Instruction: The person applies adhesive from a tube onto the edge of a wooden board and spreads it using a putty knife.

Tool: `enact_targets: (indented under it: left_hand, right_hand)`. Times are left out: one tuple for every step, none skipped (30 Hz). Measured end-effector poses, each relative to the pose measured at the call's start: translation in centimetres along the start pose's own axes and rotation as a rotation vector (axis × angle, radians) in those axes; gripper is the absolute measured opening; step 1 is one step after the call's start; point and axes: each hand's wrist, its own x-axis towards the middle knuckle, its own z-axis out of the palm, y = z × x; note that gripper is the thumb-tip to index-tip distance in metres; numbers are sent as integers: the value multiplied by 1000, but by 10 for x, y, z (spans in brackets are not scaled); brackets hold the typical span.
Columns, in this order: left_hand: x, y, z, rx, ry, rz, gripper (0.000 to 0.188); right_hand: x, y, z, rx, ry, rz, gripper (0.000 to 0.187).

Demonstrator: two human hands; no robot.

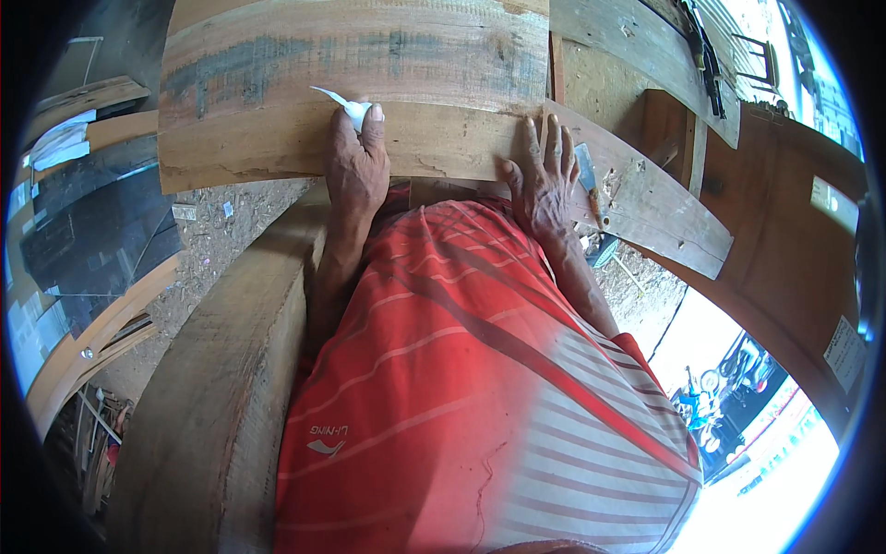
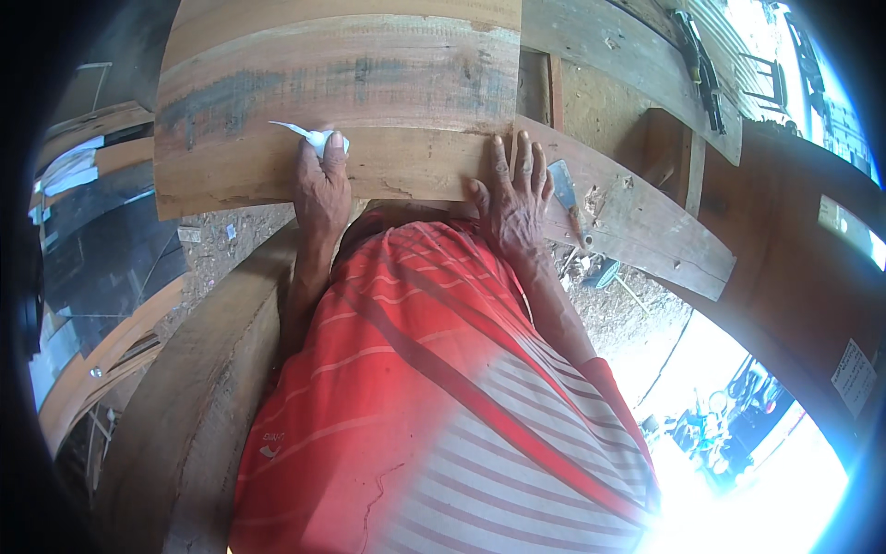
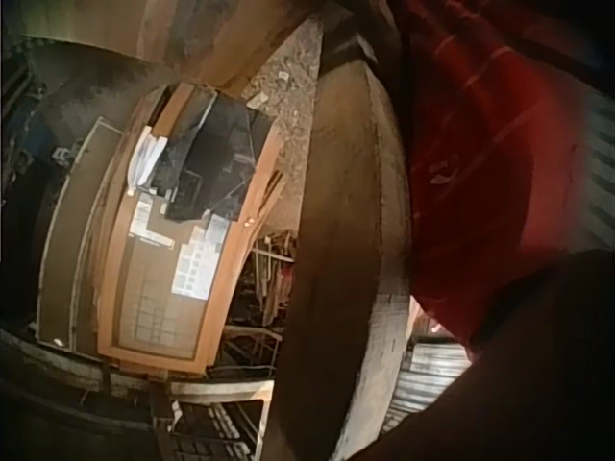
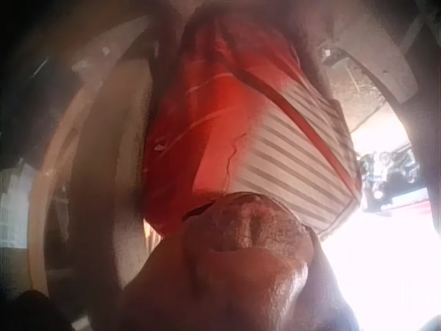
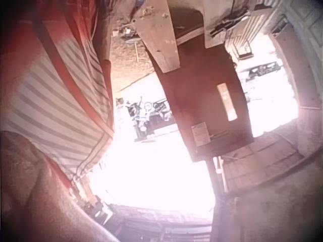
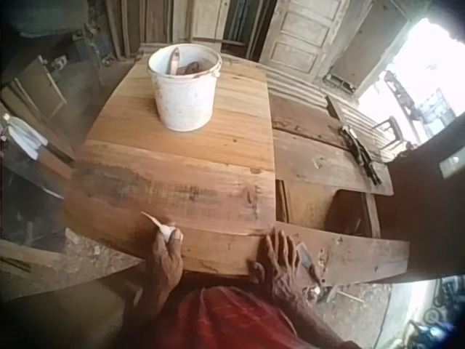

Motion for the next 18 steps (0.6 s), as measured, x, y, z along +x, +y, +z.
enact_targets:
  left_hand:
    - [0, 0, 0, -2, -6, -5, 36]
    - [1, 1, -1, -3, -11, -10, 36]
    - [0, 1, -1, -5, -17, -14, 36]
    - [0, 1, -1, -1, -16, -13, 37]
    - [0, 1, -2, 2, -14, -12, 37]
    - [0, 1, -2, 5, -12, -11, 37]
    - [0, 0, -1, -1, -7, 3, 37]
    - [0, -2, 0, -7, -3, 18, 37]
    - [1, -3, 1, -13, 1, 32, 37]
    - [0, -1, 0, -6, -3, 18, 37]
    - [0, 1, -1, 1, -8, 4, 37]
    - [0, 2, -2, 9, -13, -10, 37]
    - [0, 2, -2, 11, -12, 3, 37]
    - [0, 2, -1, 13, -10, 17, 37]
    - [1, 1, -1, 15, -8, 31, 37]
    - [0, 2, -2, 18, -12, 22, 37]
    - [0, 3, -2, 21, -16, 13, 37]
    - [0, 4, -3, 24, -19, 4, 37]
  right_hand:
    - [-1, 1, -2, -5, -2, 21, 71]
    - [1, 2, -2, 12, 27, 5, 71]
    - [3, 3, -2, -6, 23, 8, 71]
    - [7, 2, -1, -22, 22, 11, 70]
    - [9, 2, -1, -38, 21, 13, 70]
    - [6, 0, -2, -39, 1, 25, 70]
    - [2, -1, -3, -42, -17, 36, 70]
    - [1, -1, -4, -44, -35, 47, 70]
    - [4, -1, -3, -57, -14, 36, 69]
    - [5, 1, -2, -73, 0, 29, 69]
    - [5, 2, -1, -89, 13, 22, 69]
    - [5, 4, -2, -85, 17, 11, 68]
    - [8, 4, -5, -77, 27, -2, 67]
    - [11, 3, -7, -68, 36, -15, 67]
    - [14, 2, -9, -43, 48, -1, 66]
    - [16, 2, -12, -18, 58, 12, 66]
    - [19, 2, -14, 6, 69, 25, 65]
    - [23, 4, -14, -14, 75, 31, 64]
